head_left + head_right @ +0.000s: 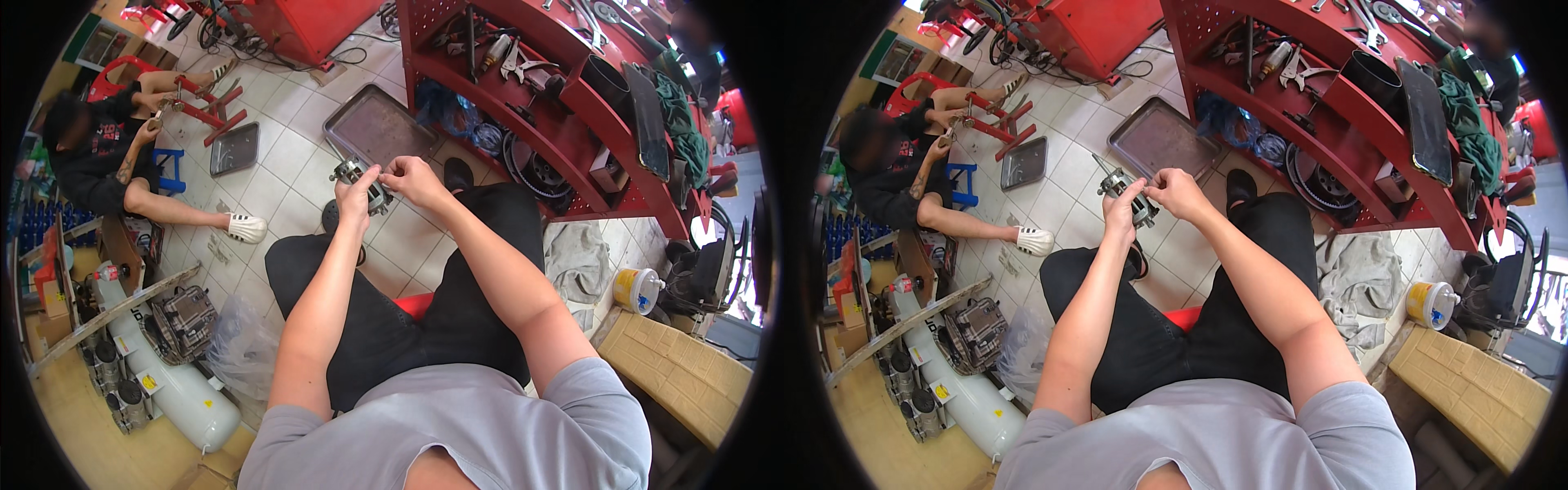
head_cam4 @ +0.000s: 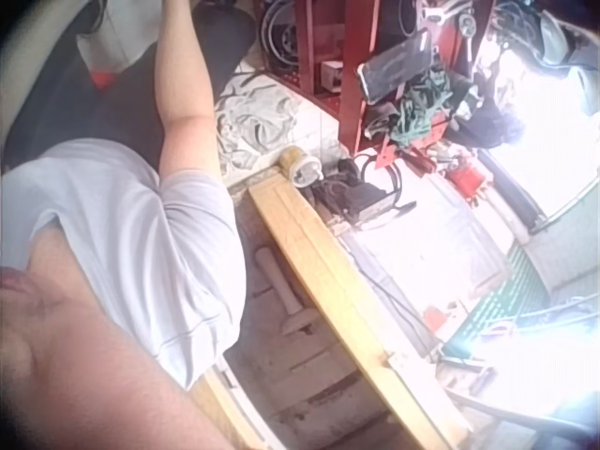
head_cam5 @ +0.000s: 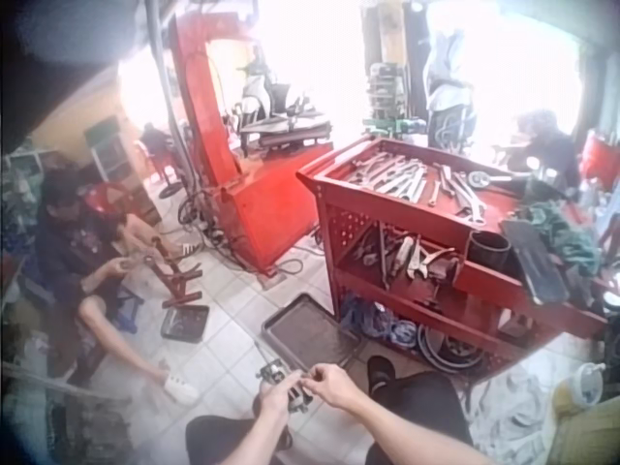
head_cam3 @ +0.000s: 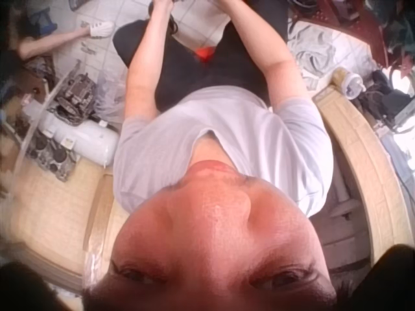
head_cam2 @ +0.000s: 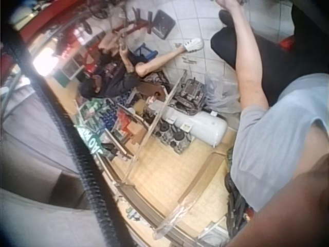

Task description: The person sits on a low stool and assembles a cylindrical mechanical component, likely a carburetor, using both hands. They insert and tighten small metal parts, including a pin and a spring, into the assembly while seated.

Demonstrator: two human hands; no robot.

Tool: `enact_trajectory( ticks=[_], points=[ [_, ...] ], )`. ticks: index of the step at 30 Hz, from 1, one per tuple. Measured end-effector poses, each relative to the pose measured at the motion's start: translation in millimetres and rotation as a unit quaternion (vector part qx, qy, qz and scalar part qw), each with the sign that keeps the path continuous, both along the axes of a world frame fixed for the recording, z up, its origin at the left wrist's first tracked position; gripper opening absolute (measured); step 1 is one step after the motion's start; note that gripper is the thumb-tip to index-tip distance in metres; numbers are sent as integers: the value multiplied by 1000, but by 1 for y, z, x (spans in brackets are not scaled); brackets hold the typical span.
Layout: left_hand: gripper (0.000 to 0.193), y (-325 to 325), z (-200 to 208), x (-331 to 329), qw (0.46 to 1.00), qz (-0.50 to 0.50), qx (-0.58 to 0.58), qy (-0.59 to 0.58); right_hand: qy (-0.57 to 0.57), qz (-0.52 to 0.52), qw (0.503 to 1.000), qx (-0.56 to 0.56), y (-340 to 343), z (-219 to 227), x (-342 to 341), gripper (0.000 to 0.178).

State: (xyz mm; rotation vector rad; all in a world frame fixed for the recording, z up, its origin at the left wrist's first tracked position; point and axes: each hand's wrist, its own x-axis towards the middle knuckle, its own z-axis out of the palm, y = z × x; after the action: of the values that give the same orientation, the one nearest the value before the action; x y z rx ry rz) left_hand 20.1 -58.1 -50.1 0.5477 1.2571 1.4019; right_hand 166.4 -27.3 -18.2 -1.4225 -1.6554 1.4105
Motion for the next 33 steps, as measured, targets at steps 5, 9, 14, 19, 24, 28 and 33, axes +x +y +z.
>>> enact_trajectory(
  ticks=[5,9,14,19,24,28,33],
  points=[
    [17,0,-1,0,1000,4,-8,-4,-47,6,997,59,-3,11,0,25],
    [18,0,2,2,999,7,-25,-22,-83,10,989,126,-8,13,-3,21],
    [20,-1,2,2,998,11,-42,-51,-95,7,978,186,-11,11,-6,21],
    [21,0,7,1,998,-5,-24,-56,-11,16,999,42,-3,-1,-3,24],
    [24,-2,14,3,997,-35,4,-74,65,19,997,-27,3,-8,2,28],
    [21,-1,9,0,998,-23,7,-61,62,6,998,-6,2,-13,-2,27],
    [19,-2,9,1,998,-19,1,-65,58,-11,998,1,1,-15,-3,25]
  ],
)
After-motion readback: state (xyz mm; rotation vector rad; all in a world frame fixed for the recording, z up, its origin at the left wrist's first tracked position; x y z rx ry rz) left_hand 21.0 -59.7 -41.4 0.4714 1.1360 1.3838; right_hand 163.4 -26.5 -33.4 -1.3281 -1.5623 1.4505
